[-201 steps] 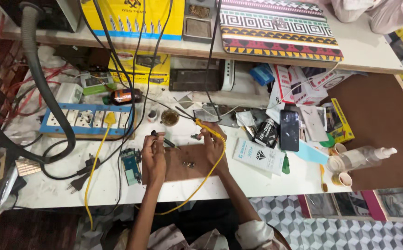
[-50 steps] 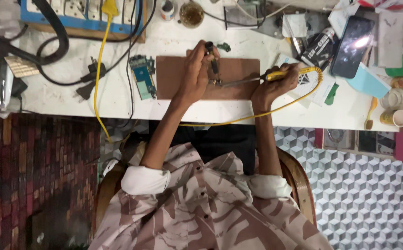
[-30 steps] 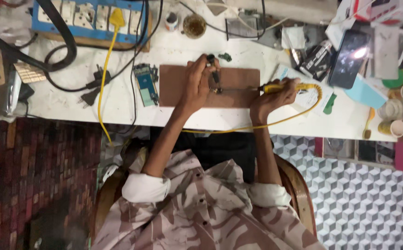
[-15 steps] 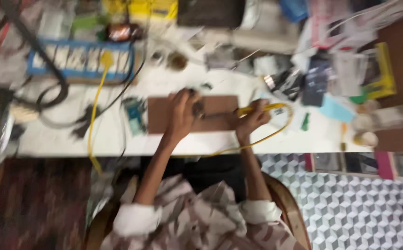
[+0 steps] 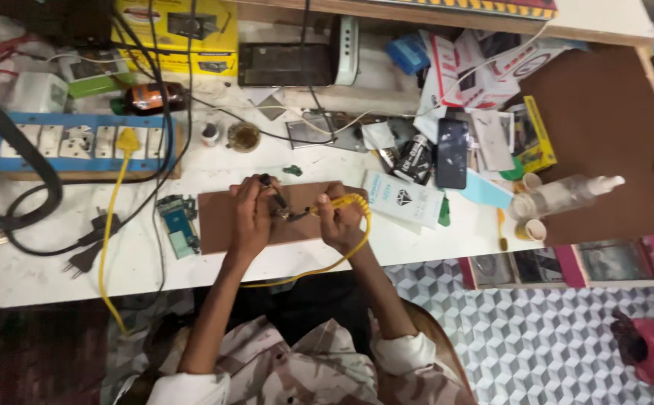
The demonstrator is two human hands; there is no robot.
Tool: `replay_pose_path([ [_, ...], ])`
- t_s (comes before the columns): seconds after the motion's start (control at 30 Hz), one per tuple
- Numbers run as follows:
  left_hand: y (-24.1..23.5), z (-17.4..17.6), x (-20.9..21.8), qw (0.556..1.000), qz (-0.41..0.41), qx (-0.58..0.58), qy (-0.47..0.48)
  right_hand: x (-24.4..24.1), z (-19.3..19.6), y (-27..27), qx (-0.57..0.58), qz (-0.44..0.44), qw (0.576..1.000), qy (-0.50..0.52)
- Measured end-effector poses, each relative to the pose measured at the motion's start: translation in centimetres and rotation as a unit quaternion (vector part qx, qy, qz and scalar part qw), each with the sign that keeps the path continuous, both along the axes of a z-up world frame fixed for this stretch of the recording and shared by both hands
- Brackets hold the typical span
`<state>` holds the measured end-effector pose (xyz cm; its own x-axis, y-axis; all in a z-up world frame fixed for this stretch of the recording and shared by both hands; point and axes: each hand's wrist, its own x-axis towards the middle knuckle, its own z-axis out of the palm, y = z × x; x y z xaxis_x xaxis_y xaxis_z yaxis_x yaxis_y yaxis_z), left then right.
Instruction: The person uses a soldering iron and tweezers to work on small electronic components on a brown mat. They repeatedly heat and adjust the components, occasionally dipping the soldering iron tip into a small container.
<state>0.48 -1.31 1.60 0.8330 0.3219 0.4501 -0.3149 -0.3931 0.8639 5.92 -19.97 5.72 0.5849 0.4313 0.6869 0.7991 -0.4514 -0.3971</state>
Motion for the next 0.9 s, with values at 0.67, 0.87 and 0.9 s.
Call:
replay_pose_path([
  [0.67, -0.6, 0.8, 0.0, 0.998, 0.064, 0.019, -0.023, 1.9, -2.7, -3.1, -0.097, -0.02, 0.995, 0.023],
  [0.87, -0.2, 0.1, -0.3, 0.996, 0.047, 0.072, 0.002, 1.6, -5.0, -4.2, -0.134, -0.001, 0.988, -0.074],
  [0.9, -0.2, 0.3, -0.2, 0.998, 0.041, 0.056, -0.004, 1.5, -5.1, -4.3, -0.061, 0.028, 0.998, -0.017],
])
